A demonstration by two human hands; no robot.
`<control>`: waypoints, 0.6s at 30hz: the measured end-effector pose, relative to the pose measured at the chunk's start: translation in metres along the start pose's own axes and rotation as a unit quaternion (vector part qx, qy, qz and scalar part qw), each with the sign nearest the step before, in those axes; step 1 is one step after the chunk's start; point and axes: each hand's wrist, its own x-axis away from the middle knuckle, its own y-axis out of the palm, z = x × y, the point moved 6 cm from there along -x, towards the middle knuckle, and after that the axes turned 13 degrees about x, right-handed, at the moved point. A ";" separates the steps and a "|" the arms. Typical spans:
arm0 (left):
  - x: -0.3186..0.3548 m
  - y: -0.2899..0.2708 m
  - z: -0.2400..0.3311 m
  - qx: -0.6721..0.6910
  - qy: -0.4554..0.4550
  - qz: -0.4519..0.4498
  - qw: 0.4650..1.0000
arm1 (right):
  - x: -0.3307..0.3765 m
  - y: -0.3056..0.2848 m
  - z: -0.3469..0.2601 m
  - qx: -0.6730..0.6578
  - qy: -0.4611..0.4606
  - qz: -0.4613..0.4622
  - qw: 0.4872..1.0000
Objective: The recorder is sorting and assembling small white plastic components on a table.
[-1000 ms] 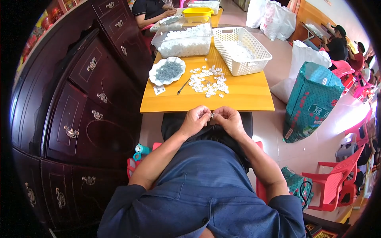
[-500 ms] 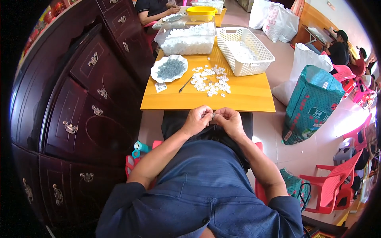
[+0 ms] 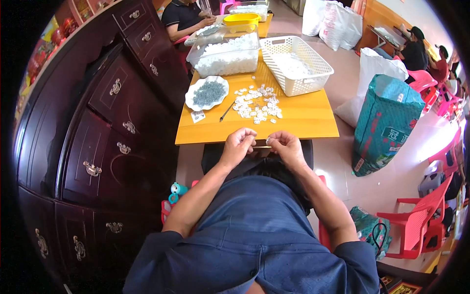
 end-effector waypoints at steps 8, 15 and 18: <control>-0.039 0.041 0.040 -0.258 0.123 -0.054 0.957 | -0.010 -0.044 0.003 -0.183 0.032 0.130 0.974; -0.085 0.073 0.030 -0.449 0.237 -0.074 0.859 | -0.013 -0.060 0.006 -0.196 0.028 0.191 0.962; -0.101 0.074 0.020 -0.487 0.209 -0.097 0.842 | -0.013 -0.060 0.006 -0.196 0.028 0.188 0.962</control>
